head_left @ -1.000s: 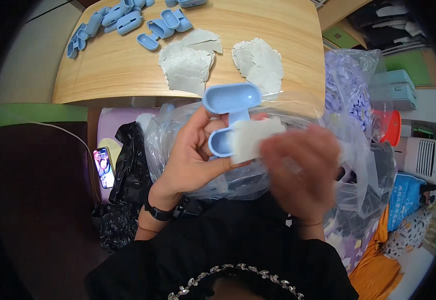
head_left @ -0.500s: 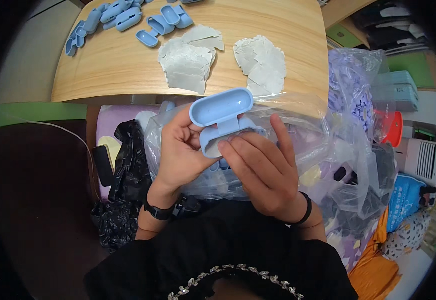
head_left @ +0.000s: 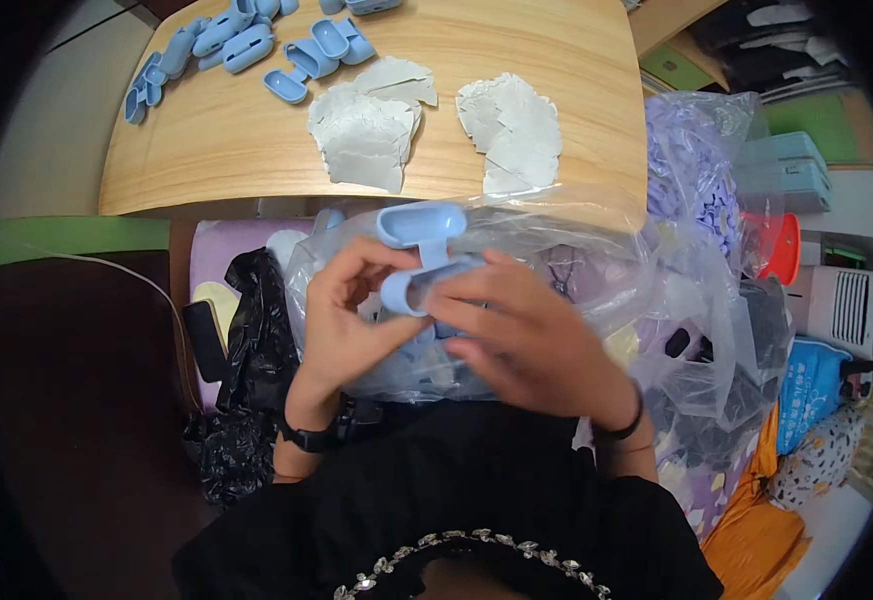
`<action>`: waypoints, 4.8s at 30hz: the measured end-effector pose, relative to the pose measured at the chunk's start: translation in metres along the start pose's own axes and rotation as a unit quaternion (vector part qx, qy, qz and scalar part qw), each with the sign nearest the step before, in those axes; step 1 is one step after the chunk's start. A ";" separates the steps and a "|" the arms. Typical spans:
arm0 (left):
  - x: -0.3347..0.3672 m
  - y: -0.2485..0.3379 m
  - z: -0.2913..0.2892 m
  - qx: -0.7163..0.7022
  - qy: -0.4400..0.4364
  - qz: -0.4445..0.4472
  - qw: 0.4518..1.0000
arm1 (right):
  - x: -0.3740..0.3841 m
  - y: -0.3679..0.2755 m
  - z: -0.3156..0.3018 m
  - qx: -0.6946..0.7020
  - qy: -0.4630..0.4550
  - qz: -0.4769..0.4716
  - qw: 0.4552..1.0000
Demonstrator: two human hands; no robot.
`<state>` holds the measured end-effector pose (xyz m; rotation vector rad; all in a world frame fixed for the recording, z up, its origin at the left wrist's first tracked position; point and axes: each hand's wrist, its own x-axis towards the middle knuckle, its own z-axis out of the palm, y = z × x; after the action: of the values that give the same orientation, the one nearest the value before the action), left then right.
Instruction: Cleaning blue earphone cases by wiping them with tissues and placing them in a plastic bag.
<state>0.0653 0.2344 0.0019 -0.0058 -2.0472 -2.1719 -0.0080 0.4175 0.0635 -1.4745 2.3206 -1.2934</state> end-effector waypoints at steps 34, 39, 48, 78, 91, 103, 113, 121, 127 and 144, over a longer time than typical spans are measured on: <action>-0.019 -0.011 -0.034 -0.417 0.143 -0.281 0.852 | 0.091 0.076 0.075 -0.218 -0.062 -0.087 0.970; -0.005 0.003 -0.034 -0.527 0.073 -0.291 0.795 | 0.089 0.044 0.035 -0.051 0.037 -0.051 0.997; 0.014 0.019 -0.006 -0.420 0.068 -0.347 0.836 | 0.022 -0.003 0.029 -0.206 0.023 -0.196 0.958; 0.003 0.012 -0.014 -0.113 -0.015 -0.280 0.953 | -0.054 0.024 -0.005 -0.221 -0.212 0.183 0.934; 0.046 0.057 -0.018 0.370 -0.192 -0.076 0.906 | 0.031 0.120 -0.026 -0.148 0.060 0.081 0.984; 0.206 -0.001 -0.177 0.485 0.021 -0.032 0.873 | 0.018 0.124 -0.027 -0.110 0.078 0.055 0.989; 0.158 0.019 -0.195 0.375 0.036 -0.090 0.922 | 0.012 0.106 -0.033 -0.081 0.117 0.070 0.987; 0.075 0.075 -0.067 -0.094 0.092 -0.075 0.989 | 0.026 0.002 -0.071 -0.153 0.263 0.065 0.950; 0.040 0.050 0.018 -0.131 0.098 -0.032 0.986 | 0.033 -0.014 -0.028 -0.253 0.156 -0.134 0.945; 0.021 0.002 0.026 -0.092 0.100 0.016 0.991 | 0.008 -0.011 0.017 -0.217 0.078 -0.030 0.973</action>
<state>0.0419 0.2576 0.0080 0.1488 -1.7250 -2.2328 0.0040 0.3989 0.0629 -1.6164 2.8192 -0.9842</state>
